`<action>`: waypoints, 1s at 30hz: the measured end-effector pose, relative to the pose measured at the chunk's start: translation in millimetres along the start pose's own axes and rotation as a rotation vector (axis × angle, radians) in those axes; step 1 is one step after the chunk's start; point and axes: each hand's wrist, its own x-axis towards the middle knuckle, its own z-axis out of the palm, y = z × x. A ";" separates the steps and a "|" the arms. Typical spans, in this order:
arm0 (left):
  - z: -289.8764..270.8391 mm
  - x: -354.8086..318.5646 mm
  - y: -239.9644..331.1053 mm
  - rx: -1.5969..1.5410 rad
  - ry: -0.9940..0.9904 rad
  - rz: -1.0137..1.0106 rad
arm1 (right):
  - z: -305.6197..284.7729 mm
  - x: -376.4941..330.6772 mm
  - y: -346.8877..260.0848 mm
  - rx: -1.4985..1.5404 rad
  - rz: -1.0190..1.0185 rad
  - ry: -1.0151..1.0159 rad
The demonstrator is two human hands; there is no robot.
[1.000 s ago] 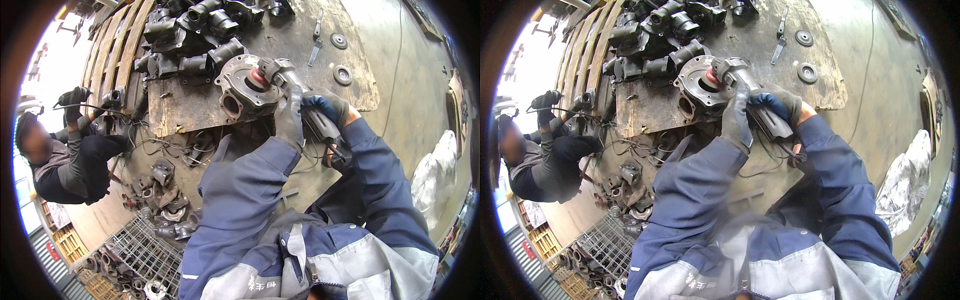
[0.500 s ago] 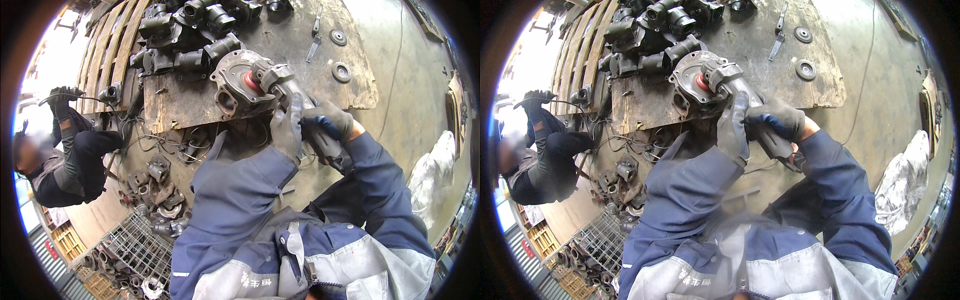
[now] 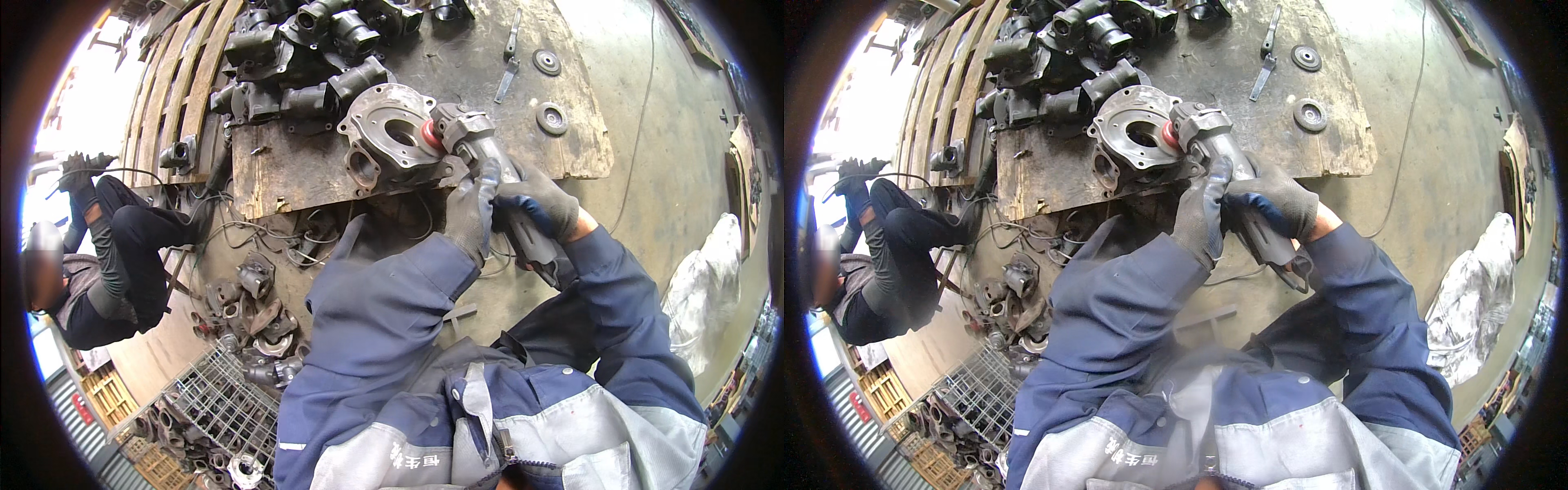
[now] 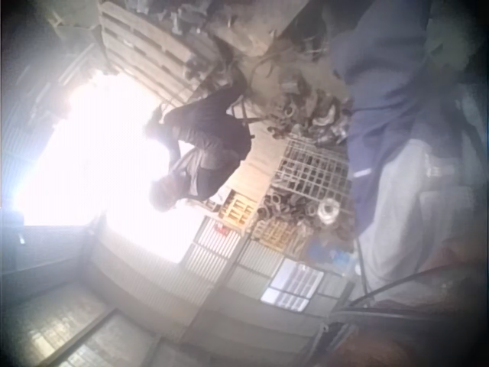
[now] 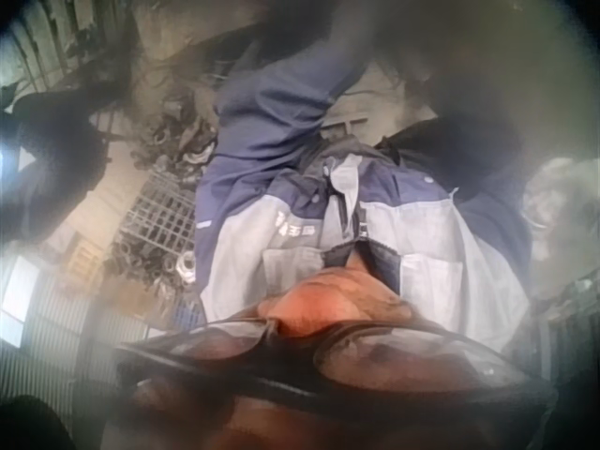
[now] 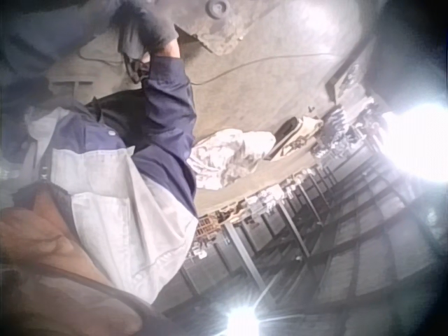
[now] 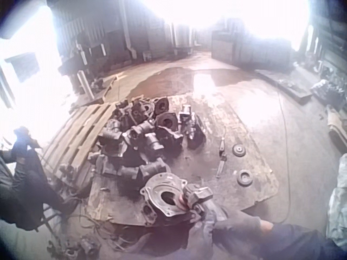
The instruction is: The person uses an angle grinder to smooth the surfaces of metal engine parts on a workbench. They repeatedly reposition the parts and adjust the grinder to reach different areas, then place finished pieces into a wire basket.
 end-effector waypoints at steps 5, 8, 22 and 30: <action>1.3 2.0 -2.7 0.104 -0.002 -0.072 | -0.6 -15.7 -13.3 0.065 0.092 -0.036; 0.3 5.7 -2.4 0.209 -0.032 -0.093 | -6.3 -15.9 -11.8 0.067 0.083 -0.045; 14.4 8.9 11.0 -0.247 -0.169 -0.016 | -9.9 -21.5 -8.3 -0.092 -0.093 0.023; 0.0 17.7 8.5 -0.097 -0.130 0.105 | 17.7 -27.9 -24.2 0.065 -0.105 0.142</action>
